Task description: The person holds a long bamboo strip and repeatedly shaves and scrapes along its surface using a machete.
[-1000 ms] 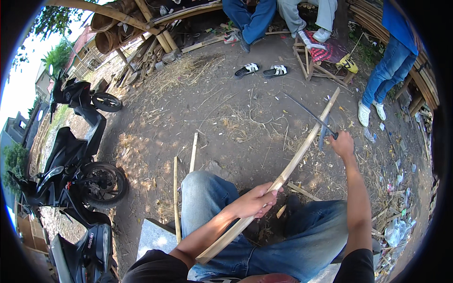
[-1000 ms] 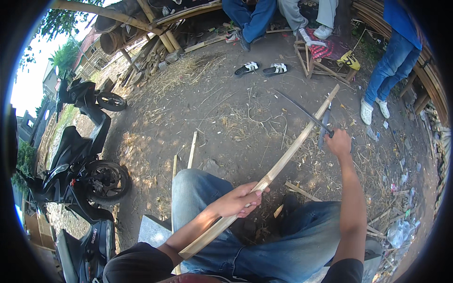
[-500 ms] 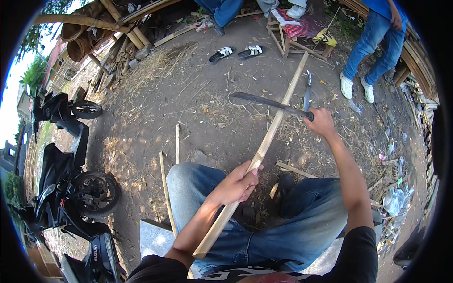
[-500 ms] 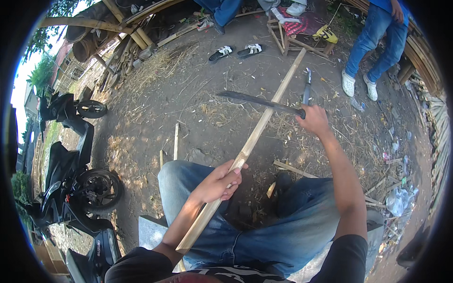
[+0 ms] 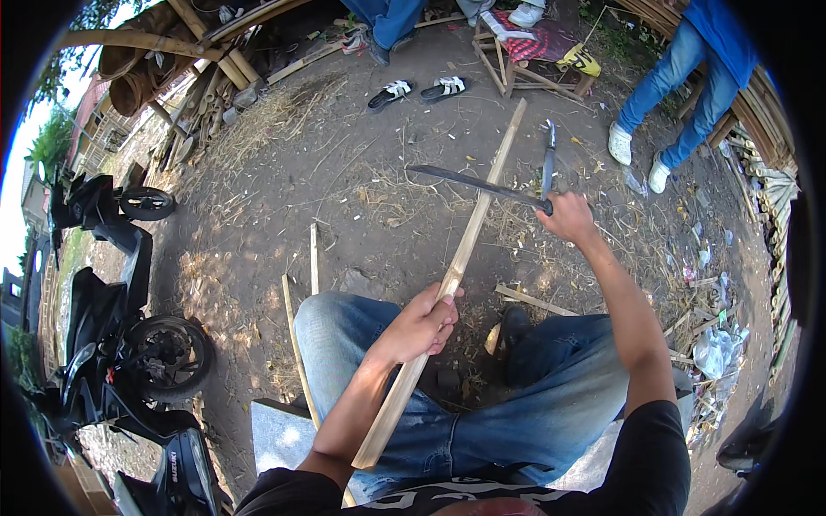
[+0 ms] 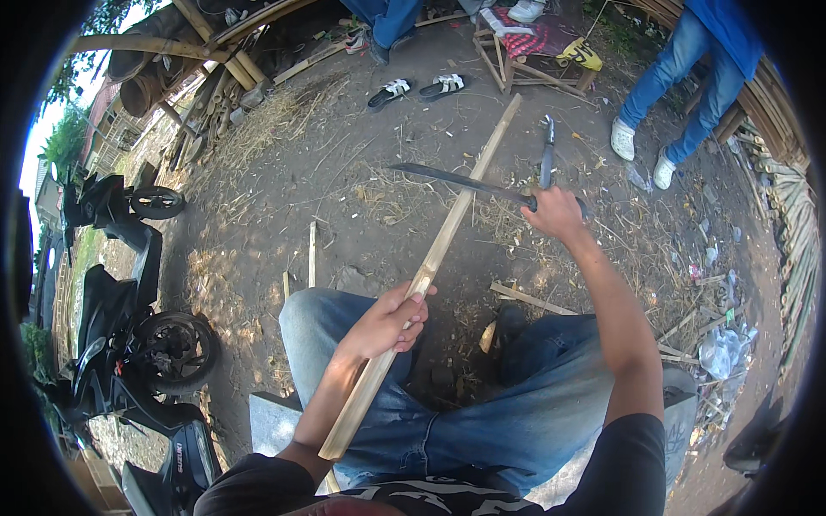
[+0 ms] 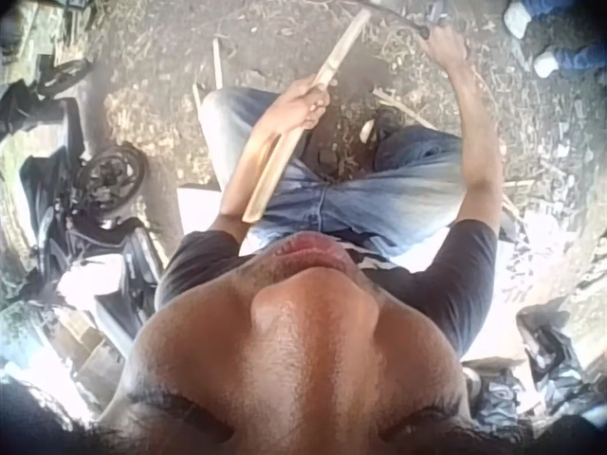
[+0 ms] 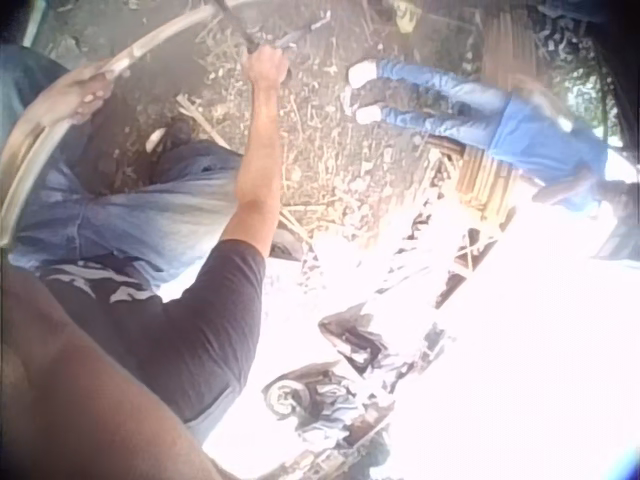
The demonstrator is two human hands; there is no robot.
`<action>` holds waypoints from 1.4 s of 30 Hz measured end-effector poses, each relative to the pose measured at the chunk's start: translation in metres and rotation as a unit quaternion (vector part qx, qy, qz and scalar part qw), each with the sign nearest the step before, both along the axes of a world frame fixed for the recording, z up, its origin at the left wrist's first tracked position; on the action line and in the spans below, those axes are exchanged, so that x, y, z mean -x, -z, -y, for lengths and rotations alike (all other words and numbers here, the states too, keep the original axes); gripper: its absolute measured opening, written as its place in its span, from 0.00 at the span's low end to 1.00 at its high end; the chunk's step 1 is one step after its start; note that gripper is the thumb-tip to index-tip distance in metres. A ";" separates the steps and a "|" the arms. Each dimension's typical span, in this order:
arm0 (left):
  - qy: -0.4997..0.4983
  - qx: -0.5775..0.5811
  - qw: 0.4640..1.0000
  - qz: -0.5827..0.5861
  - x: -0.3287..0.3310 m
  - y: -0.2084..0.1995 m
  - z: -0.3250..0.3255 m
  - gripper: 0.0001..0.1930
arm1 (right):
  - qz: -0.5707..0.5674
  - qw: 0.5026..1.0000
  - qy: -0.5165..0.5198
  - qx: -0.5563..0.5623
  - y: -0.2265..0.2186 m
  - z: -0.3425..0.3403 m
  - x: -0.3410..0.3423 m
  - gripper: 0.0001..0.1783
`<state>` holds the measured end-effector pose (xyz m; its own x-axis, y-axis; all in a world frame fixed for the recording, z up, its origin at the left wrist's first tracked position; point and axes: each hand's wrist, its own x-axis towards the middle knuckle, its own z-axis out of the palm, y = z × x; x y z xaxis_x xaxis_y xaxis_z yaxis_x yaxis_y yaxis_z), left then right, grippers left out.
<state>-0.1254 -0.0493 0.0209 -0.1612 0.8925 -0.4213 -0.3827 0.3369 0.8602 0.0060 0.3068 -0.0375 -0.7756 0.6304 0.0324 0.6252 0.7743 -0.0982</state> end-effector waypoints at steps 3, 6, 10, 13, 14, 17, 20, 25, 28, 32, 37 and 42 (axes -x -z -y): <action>-0.014 0.001 1.000 -0.012 0.000 -0.005 0.002 0.17 | -0.046 0.995 -0.085 -0.015 0.001 0.022 0.001 0.20; -0.003 0.008 1.000 -0.023 0.002 -0.016 0.005 0.18 | -0.073 0.988 -0.129 -0.032 -0.006 0.015 -0.003 0.18; 0.026 -0.010 0.999 0.038 -0.004 -0.025 0.006 0.19 | -0.041 0.996 0.067 -0.052 0.011 -0.068 -0.039 0.18; 0.044 0.016 0.998 0.031 -0.012 -0.015 0.000 0.18 | -0.012 0.986 0.153 -0.059 0.017 -0.081 -0.042 0.19; 0.039 0.041 0.998 0.040 -0.015 -0.015 -0.001 0.18 | 0.032 0.989 0.126 -0.070 0.016 -0.071 -0.032 0.20; 0.035 0.042 0.997 0.052 -0.005 -0.017 0.003 0.17 | 0.079 0.990 0.084 -0.087 0.006 -0.055 -0.030 0.21; 0.016 0.033 0.997 0.065 0.001 -0.018 0.008 0.17 | 0.028 0.997 0.012 -0.068 0.000 -0.033 -0.027 0.20; 0.001 0.034 0.999 0.023 0.002 -0.026 0.012 0.16 | -0.085 0.983 -0.161 -0.025 -0.014 0.026 -0.014 0.17; 0.059 -0.012 0.996 0.060 0.002 -0.031 0.017 0.16 | -0.070 0.990 -0.049 -0.113 -0.003 -0.058 -0.052 0.17; 0.049 0.028 0.992 0.112 -0.022 -0.011 -0.002 0.15 | 0.021 0.978 0.181 -0.098 0.034 -0.097 -0.054 0.19; 0.048 0.027 0.987 0.153 0.003 -0.013 0.009 0.13 | 0.103 0.980 0.137 -0.103 0.021 -0.080 -0.049 0.20; 0.071 -0.027 0.983 0.164 0.017 -0.023 0.028 0.14 | 0.032 0.983 0.138 -0.118 0.017 -0.069 -0.063 0.20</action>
